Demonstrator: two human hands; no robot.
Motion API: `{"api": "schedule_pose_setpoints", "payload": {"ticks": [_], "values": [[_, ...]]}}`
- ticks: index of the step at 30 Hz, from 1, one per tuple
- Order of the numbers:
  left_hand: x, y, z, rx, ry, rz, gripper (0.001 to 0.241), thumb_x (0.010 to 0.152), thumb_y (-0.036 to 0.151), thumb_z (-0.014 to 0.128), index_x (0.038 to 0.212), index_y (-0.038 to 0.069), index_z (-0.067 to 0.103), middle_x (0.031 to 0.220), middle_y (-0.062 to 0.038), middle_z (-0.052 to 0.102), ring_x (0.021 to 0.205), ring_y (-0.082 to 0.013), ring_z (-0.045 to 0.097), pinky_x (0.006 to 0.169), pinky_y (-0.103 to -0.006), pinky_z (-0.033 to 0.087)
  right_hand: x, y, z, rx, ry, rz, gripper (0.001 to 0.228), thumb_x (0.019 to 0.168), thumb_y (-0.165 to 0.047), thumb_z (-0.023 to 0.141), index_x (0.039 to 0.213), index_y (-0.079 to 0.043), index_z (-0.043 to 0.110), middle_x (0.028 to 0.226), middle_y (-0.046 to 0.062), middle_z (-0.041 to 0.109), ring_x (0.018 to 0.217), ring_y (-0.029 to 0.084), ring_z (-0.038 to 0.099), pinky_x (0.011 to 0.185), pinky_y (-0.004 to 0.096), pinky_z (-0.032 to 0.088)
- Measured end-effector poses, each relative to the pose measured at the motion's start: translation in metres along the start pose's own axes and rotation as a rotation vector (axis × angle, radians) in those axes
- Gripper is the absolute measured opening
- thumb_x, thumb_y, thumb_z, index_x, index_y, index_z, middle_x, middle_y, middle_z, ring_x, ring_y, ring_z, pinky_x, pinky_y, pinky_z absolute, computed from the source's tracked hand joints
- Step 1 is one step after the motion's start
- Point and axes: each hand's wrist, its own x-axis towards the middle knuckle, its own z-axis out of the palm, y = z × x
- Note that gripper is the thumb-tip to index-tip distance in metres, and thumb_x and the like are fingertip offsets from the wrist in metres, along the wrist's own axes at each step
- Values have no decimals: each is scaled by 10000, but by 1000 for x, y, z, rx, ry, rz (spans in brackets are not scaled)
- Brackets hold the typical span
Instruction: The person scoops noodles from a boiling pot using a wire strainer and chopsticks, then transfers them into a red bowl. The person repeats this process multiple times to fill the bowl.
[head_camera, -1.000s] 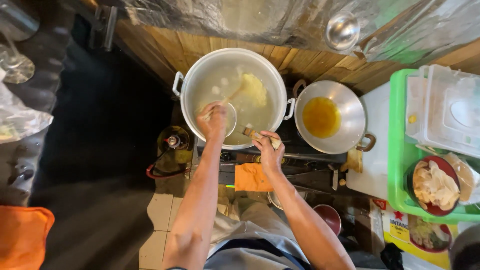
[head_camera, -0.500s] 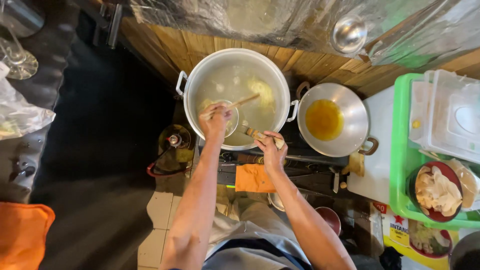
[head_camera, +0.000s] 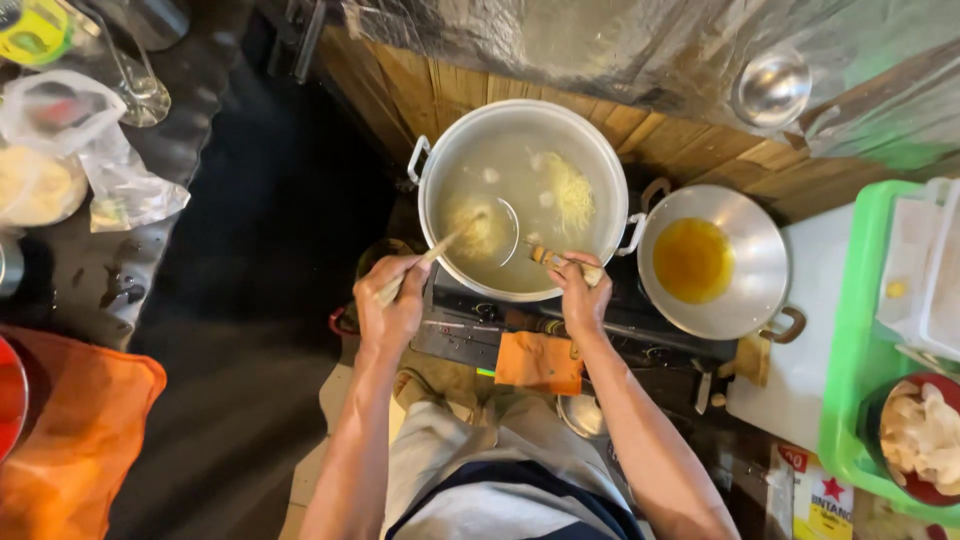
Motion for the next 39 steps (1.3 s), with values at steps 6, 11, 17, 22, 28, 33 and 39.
{"api": "schedule_pose_setpoints", "payload": {"ticks": [6,11,17,22,28,33,39], "values": [[-7,-5,3,10,58,-17,115,906,31,701,993,4,771,869,-144,742,733,-209,697,678,-308,530,9,-10,2,-21,59,-62,143,942,3,574,1061,61,628,1034,163,670,943,249,719,864,401,671],[-16,-7,13,44,103,57,125,887,35,718,995,-6,765,874,-155,736,734,-208,705,684,-300,538,5,-5,3,-168,-37,-106,154,952,18,571,1071,77,649,1046,184,676,961,277,714,889,395,652],[-21,-1,13,16,121,164,100,915,21,717,1006,-12,742,932,-162,739,800,-225,715,747,-310,555,-5,-7,1,56,75,-69,152,937,18,539,1052,51,632,1059,142,653,957,260,729,882,405,687],[-30,2,15,16,95,138,107,913,21,711,1009,-16,738,942,-169,737,826,-263,728,760,-320,564,-8,-2,9,-292,-52,-55,202,946,12,540,1101,58,660,1081,186,707,968,293,742,879,373,644],[-34,-6,17,55,103,61,99,891,20,736,987,1,751,929,-169,744,802,-265,739,741,-324,567,2,4,4,143,97,-76,131,938,40,554,1045,70,624,1033,162,640,963,264,712,870,427,703],[-31,-6,19,28,48,25,103,884,16,737,984,7,761,903,-157,748,756,-254,733,698,-328,553,2,1,22,-190,-5,-51,168,940,24,564,1074,73,653,1027,197,683,956,292,734,847,427,658],[-37,-5,17,8,27,80,93,890,5,740,981,-2,749,916,-157,744,789,-254,741,719,-320,565,14,-2,7,168,256,90,145,913,-5,594,1045,55,600,1041,183,643,937,313,726,789,434,689]]}}
